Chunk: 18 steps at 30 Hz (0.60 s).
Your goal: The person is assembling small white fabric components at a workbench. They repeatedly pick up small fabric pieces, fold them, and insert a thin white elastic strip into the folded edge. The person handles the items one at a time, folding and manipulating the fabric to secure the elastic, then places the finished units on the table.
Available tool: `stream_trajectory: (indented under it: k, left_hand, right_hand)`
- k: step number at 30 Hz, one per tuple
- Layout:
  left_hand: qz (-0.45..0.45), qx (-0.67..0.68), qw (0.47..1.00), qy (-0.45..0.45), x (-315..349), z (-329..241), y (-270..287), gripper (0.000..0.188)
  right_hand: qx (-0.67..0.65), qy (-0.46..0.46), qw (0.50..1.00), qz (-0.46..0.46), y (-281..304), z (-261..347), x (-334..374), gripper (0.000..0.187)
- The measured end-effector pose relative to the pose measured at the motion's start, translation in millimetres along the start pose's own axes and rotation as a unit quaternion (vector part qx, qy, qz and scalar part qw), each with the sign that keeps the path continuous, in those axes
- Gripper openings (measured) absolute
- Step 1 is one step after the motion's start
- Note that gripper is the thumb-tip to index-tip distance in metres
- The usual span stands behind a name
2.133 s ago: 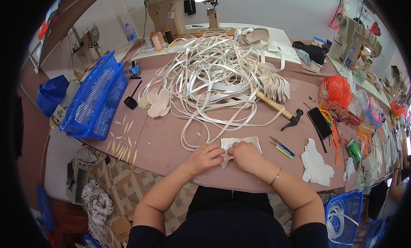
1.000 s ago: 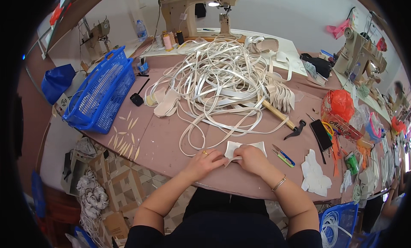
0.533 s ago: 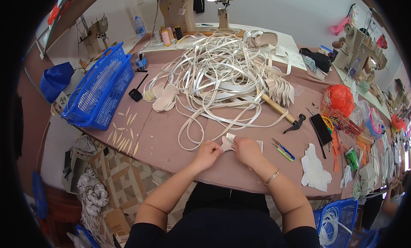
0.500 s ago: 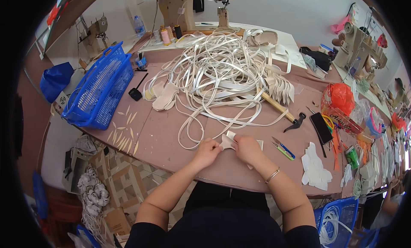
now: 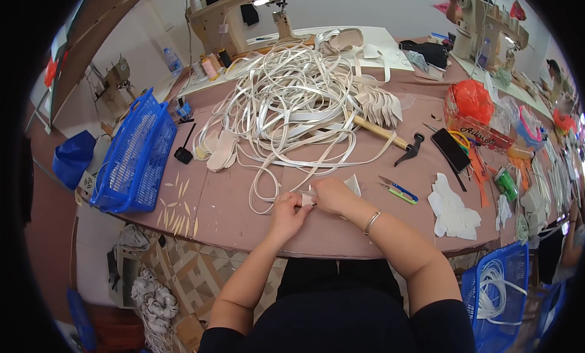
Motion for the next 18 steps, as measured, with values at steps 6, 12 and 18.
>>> stream_trajectory:
  k: [6, 12, 18]
  left_hand:
    - [0.062, -0.084, 0.99, 0.092, -3, 18, -10, 0.019]
    - [0.079, -0.124, 0.982, 0.121, -10, 21, -13, 0.019]
    - [0.137, -0.107, 0.97, 0.168, -17, 26, -12, 0.023]
  right_hand:
    - [-0.002, -0.022, 1.0, -0.013, -1, -1, 4, 0.026]
    - [-0.023, -0.053, 0.998, -0.016, 2, -4, 5, 0.031]
    - [-0.021, -0.051, 0.998, -0.044, 1, -4, 5, 0.028]
Point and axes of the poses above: each hand's wrist, its own x-axis away from the middle knuckle, its own y-axis out of the back of the hand, z = x × y, the point moved 10 cm from there along -x, towards the middle knuckle, and after that the axes turned 5 degrees about z, right-handed, at the moved point
